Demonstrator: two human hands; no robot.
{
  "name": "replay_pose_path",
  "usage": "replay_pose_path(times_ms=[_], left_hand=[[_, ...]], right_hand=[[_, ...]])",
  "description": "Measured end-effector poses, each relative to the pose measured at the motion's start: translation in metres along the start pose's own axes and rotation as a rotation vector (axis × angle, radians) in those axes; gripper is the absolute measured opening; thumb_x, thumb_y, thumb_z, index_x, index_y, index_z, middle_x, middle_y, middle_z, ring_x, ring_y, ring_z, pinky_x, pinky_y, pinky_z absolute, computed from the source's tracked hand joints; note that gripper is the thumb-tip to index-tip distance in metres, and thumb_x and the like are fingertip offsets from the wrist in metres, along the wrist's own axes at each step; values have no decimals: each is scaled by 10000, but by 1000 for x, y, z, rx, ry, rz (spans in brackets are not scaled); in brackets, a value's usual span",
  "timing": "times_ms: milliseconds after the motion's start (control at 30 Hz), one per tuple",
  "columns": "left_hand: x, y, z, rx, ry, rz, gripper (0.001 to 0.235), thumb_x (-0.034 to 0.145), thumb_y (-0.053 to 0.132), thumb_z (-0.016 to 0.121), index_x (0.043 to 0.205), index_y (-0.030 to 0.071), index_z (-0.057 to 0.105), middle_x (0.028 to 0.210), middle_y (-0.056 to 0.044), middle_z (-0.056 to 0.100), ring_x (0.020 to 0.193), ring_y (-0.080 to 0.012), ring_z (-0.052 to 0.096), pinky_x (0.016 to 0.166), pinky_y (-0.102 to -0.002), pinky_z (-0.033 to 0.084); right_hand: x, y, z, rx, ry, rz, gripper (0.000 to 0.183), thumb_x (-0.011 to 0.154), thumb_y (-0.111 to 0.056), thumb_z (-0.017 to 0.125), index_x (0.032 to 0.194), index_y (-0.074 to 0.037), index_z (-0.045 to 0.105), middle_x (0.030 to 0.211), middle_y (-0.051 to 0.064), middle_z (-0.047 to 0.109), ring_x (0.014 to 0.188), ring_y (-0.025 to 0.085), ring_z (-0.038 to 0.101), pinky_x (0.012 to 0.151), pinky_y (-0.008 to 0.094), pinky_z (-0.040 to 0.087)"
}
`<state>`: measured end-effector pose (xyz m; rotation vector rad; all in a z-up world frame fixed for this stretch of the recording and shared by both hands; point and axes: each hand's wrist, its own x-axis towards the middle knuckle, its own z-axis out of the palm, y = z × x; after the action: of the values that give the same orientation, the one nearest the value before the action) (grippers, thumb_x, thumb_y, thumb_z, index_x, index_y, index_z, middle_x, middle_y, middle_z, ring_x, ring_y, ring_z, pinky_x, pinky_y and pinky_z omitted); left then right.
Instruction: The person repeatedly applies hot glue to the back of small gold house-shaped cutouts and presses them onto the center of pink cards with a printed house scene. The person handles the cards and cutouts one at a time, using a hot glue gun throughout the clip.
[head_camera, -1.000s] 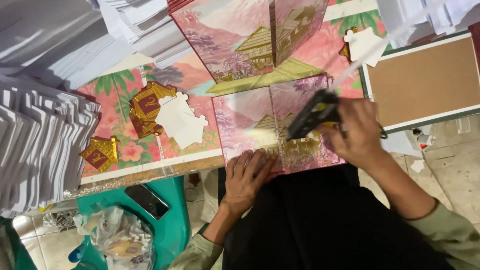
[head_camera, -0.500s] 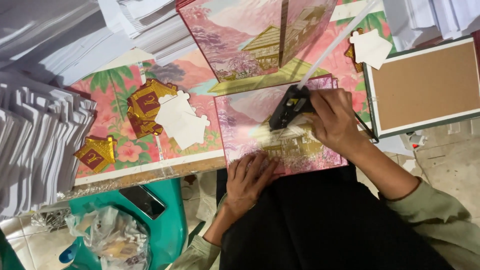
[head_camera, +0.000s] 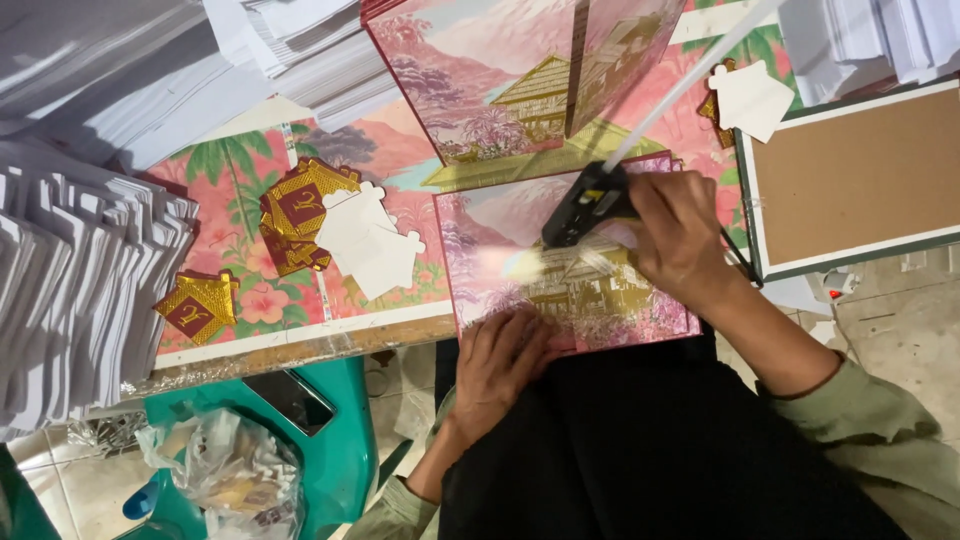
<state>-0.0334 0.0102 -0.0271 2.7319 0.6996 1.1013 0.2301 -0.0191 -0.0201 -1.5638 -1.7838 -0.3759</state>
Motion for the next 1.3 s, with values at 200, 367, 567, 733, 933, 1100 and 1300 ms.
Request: replay_pose_path(times_ms=[200, 367, 567, 733, 933, 1100, 1300], left_hand=[[35, -56, -22, -145, 60, -101, 509, 890, 88, 581, 1360, 99, 386, 1032, -174, 557, 860, -347, 592, 686, -410, 521], [38, -93, -45, 180, -129, -392, 607, 920, 496, 424, 1179, -50, 477, 1124, -217, 501, 972, -376, 503, 821, -449, 438], [27, -104, -48, 135, -102, -416, 304, 922, 89, 524, 1133, -126, 559, 1028, -274, 603, 915, -392, 598, 721, -439, 553], [38, -97, -60, 189, -78, -340, 239, 921, 47, 530, 1118, -82, 569, 1039, -224, 610, 922, -348, 616, 741, -398, 547], [89, -27, -79, -47, -11, -295, 179, 936, 12, 509, 1080, -35, 604, 1004, -171, 580, 913, -320, 562, 797, -401, 485], [104, 16, -47, -439, -40, -321, 161, 824, 113, 660, 979, 118, 703, 864, -40, 634, 794, -235, 657, 697, -308, 558], [81, -18, -38, -369, -419, -255, 894, 669, 327, 802, 1406, 81, 360, 1314, -227, 441, 1211, -468, 396, 995, -584, 302]], right_hand=[[8, 2, -15, -64, 23, 23, 238, 946, -97, 530, 1027, 94, 646, 914, 184, 537, 781, 338, 497, 716, 406, 405], [9, 1, -61, -128, 33, 268, 437, 958, -84, 697, 1238, 182, 493, 1025, 283, 542, 942, 400, 470, 757, 498, 410], [-54, 32, -97, -394, 28, 461, 515, 862, 1, 795, 1254, 212, 535, 1075, 311, 528, 926, 425, 520, 693, 483, 426], [-54, 36, -107, -489, -77, 433, 703, 872, -129, 908, 1327, 197, 482, 1128, 325, 456, 1011, 446, 473, 771, 527, 436], [2, -16, -92, 99, -39, 398, 377, 924, -60, 585, 1233, 155, 554, 1114, 272, 557, 903, 321, 595, 705, 367, 574], [49, -79, -54, 682, -108, 514, 413, 674, -73, 778, 1071, -29, 674, 953, 140, 671, 729, 274, 649, 664, 347, 553], [12, -38, -43, 958, -15, 946, 92, 844, 74, 602, 926, 41, 627, 780, 126, 606, 554, 145, 600, 496, 240, 518]])
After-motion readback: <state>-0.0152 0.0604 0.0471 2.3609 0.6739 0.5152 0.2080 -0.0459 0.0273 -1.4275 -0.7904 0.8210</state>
